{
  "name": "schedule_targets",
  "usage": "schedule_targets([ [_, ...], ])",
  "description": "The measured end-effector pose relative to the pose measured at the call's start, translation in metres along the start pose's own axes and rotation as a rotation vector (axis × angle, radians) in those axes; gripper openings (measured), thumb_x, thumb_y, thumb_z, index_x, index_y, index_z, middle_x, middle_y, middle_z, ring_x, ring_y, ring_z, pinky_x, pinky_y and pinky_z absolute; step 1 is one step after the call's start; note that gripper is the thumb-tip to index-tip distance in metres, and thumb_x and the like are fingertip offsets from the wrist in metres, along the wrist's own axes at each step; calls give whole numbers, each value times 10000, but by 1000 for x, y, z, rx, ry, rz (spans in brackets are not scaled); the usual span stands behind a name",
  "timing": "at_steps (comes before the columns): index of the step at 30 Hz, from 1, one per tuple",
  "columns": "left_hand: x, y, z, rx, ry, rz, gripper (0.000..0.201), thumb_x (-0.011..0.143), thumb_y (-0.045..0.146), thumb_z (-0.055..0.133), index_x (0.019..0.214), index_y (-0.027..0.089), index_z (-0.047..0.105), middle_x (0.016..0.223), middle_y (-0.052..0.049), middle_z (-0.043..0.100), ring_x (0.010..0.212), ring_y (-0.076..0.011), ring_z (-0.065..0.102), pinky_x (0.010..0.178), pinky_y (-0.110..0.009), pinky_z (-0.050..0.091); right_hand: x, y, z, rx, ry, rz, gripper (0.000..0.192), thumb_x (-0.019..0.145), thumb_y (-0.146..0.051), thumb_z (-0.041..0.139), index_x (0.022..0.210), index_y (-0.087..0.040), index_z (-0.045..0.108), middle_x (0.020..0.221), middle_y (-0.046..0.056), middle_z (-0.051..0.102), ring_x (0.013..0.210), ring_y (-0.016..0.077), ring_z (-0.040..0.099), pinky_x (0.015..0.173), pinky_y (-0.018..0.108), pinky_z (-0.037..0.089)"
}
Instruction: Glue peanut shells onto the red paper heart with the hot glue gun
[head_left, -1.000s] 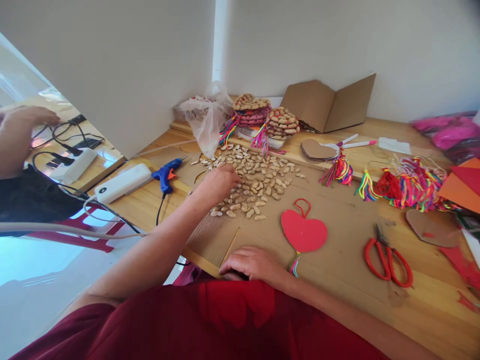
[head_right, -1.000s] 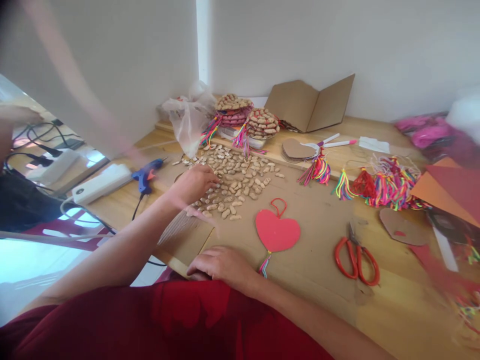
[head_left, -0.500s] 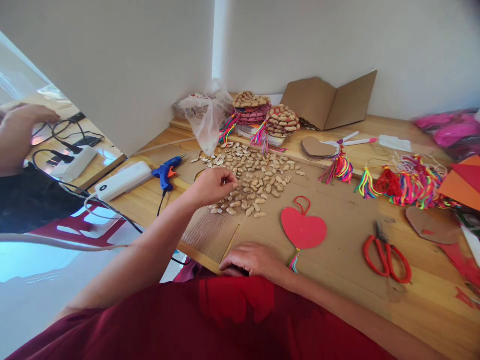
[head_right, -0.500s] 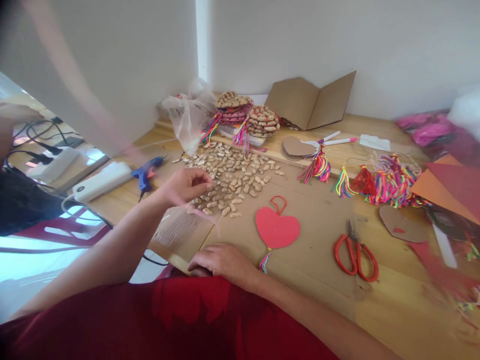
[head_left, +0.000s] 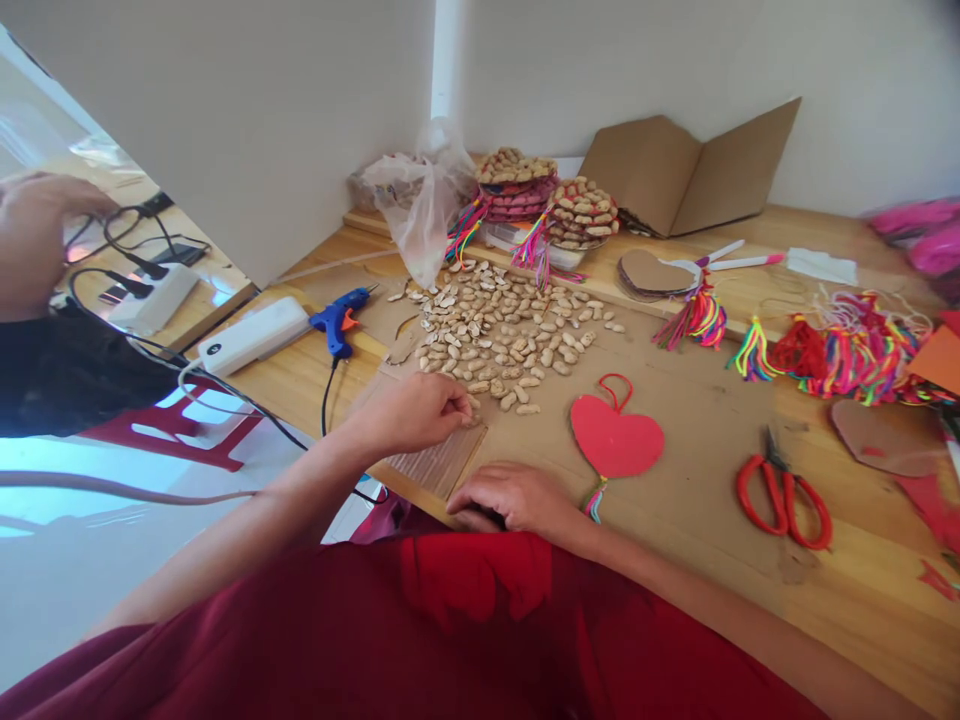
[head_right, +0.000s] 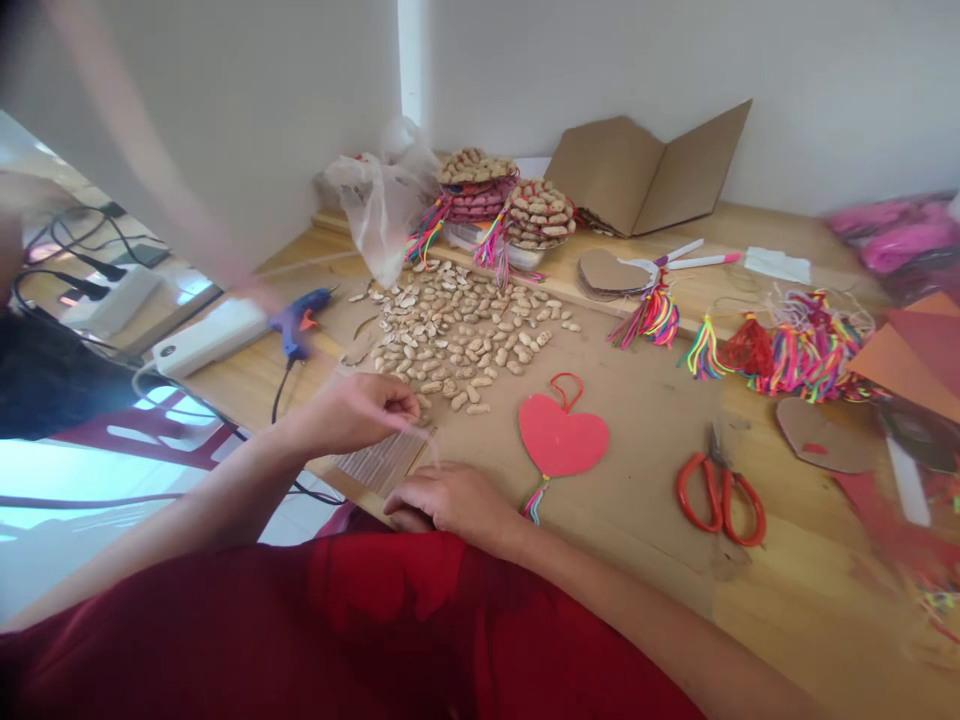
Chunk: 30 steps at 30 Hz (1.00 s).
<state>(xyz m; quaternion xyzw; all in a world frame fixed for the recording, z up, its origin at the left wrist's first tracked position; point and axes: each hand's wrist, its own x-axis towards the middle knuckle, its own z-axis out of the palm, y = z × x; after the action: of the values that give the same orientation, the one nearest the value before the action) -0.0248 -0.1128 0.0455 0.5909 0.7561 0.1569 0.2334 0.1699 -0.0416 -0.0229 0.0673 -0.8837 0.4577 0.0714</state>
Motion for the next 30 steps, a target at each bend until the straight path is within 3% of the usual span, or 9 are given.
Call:
schedule_targets([
  [7,-3,-6,0,42,116,-18,178,818,305,641,694,180,661,608,21,601,541,-102,468,541,-224,329,0,0,0,7,-19,18,142,947,-212,582,971,-200,721,909,36,737,853,162,664,786,260,471],
  [12,-7,-13,3,11,196,28,111,832,282,660,788,184,687,695,13,652,601,-107,537,575,-218,371,0,1,0,-7,-12,16,153,950,-211,571,956,-194,723,898,39,737,843,164,666,774,261,469],
  [19,-6,-1,14,-23,238,123,80,852,232,674,804,178,708,706,5,662,615,-110,556,586,-222,386,1,-2,-3,-3,-29,29,161,950,-204,564,959,-205,724,913,36,736,864,161,664,789,259,470],
  [25,-12,-20,-9,19,360,85,63,848,221,675,832,198,731,769,-2,688,654,-112,585,624,-229,423,1,-1,-5,18,-16,-15,184,957,-207,538,957,-183,720,896,44,735,842,159,660,772,255,470],
  [30,-27,-39,-17,100,244,80,128,827,160,635,858,209,749,826,-22,712,744,-142,649,692,-250,470,0,-1,-3,14,-3,7,161,955,-217,559,967,-192,718,910,44,740,835,158,658,756,253,471],
])
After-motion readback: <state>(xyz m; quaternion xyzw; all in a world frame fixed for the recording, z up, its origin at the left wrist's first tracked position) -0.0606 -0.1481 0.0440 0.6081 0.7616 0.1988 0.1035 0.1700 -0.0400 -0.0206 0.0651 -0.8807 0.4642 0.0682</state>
